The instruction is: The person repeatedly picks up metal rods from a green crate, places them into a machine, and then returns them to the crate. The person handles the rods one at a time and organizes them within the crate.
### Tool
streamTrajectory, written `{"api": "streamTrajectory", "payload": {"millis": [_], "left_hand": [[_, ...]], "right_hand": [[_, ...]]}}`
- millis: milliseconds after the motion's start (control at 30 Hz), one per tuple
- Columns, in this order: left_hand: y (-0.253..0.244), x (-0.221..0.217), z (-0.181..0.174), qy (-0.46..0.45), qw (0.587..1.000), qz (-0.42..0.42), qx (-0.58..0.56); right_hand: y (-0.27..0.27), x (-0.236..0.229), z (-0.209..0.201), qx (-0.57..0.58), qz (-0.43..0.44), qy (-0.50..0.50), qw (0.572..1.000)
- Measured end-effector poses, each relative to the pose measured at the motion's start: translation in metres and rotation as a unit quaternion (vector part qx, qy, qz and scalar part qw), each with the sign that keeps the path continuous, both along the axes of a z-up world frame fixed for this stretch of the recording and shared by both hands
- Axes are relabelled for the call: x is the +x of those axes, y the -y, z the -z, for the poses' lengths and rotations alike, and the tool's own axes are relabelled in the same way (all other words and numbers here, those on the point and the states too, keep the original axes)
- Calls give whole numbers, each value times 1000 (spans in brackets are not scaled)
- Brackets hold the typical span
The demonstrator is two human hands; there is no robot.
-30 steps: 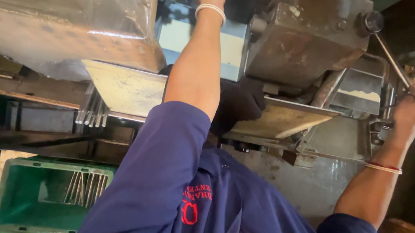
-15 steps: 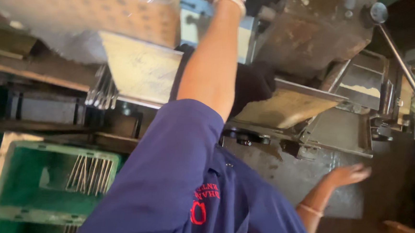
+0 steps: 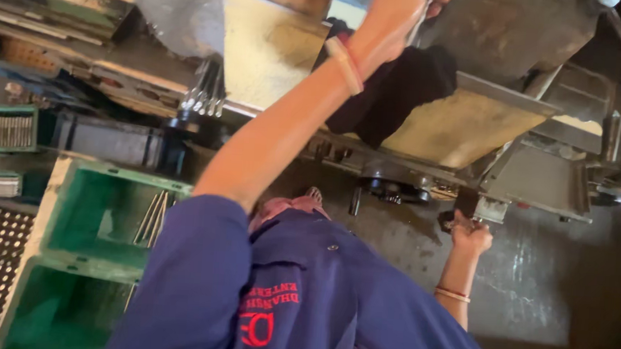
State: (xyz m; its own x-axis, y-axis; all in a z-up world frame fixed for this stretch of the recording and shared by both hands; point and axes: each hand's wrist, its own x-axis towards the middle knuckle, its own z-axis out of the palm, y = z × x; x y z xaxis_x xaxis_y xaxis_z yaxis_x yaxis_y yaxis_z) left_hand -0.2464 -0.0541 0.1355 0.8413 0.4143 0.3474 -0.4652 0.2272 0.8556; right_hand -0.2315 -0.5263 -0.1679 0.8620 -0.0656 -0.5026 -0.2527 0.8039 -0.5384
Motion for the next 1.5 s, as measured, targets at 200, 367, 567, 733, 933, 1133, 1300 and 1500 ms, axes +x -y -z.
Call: {"api": "streamTrajectory", "payload": {"millis": [200, 367, 567, 733, 933, 1133, 1300, 1500], "left_hand": [[-49, -160, 41, -27, 992, -84, 93], [-65, -272, 113, -167, 946, -223, 167], [-60, -367, 182, -257, 917, -295, -75], [-53, -430, 199, -172, 903, -381, -99], [-32, -494, 187, -212, 832, -512, -15], [-15, -547, 165, -261, 783, -564, 6], [-1, -572, 170, -243, 713, -637, 164], [-14, -586, 194, -296, 781, -549, 9]], "right_hand": [[10, -12, -5, -51, -37, -109, 992], [11, -51, -12, -163, -127, -32, 978], [-66, -105, 6, -674, -500, 460, 290], [-232, -202, -5, -563, -581, 449, 379], [-375, -346, -93, -261, -652, 447, 555], [-411, -426, -129, -74, -714, 402, 568], [-417, -450, -120, -26, -773, 243, 586], [-420, -472, -102, -233, -652, 465, 551]]}}
